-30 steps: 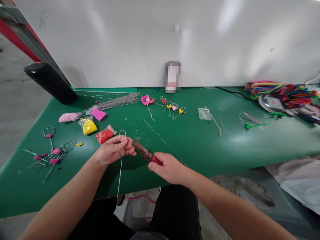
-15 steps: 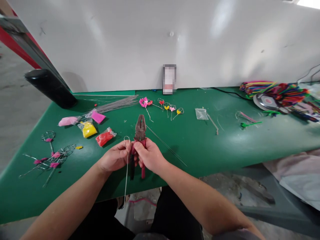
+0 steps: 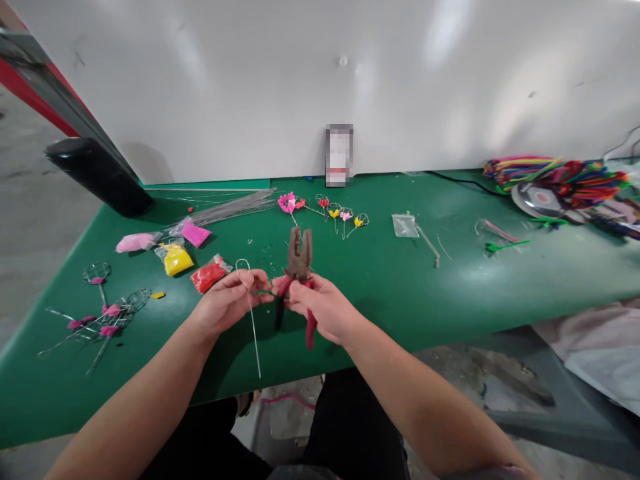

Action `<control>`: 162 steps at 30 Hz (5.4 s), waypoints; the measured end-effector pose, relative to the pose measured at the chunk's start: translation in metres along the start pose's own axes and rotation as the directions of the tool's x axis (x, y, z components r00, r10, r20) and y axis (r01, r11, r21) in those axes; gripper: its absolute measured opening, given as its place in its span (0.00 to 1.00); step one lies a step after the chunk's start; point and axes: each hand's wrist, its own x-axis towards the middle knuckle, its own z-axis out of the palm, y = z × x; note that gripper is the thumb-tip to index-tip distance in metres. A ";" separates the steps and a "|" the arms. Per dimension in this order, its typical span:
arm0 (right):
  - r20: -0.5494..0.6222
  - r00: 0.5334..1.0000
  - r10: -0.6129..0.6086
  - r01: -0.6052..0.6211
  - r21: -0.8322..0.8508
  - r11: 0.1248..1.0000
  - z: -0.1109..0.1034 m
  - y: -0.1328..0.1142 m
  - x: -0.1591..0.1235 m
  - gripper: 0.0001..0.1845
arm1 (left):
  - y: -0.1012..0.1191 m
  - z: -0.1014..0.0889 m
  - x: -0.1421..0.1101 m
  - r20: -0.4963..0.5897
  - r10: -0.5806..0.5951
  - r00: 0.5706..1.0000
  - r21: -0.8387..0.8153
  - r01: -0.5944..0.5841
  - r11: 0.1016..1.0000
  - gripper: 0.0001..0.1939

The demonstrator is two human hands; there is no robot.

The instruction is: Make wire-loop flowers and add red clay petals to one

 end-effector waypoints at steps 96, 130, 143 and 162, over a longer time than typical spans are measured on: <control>-0.056 0.969 0.241 -0.148 -0.912 0.383 0.001 0.001 -0.027 0.11 | 0.002 -0.002 0.000 -0.069 0.123 0.990 0.172 -0.110 0.979 0.08; -0.082 0.962 0.260 -0.169 -0.928 0.332 0.005 -0.001 -0.025 0.11 | 0.003 0.001 0.000 -0.150 0.069 0.986 0.235 -0.032 0.971 0.10; -0.156 0.975 0.158 -0.192 -0.950 0.248 0.005 0.000 -0.021 0.18 | -0.001 0.004 0.002 -0.186 0.096 0.978 0.208 -0.056 0.976 0.09; -0.103 0.970 0.220 -0.181 -0.910 0.373 0.002 0.002 -0.023 0.14 | 0.000 0.004 0.002 -0.225 0.071 0.972 0.180 -0.031 0.983 0.09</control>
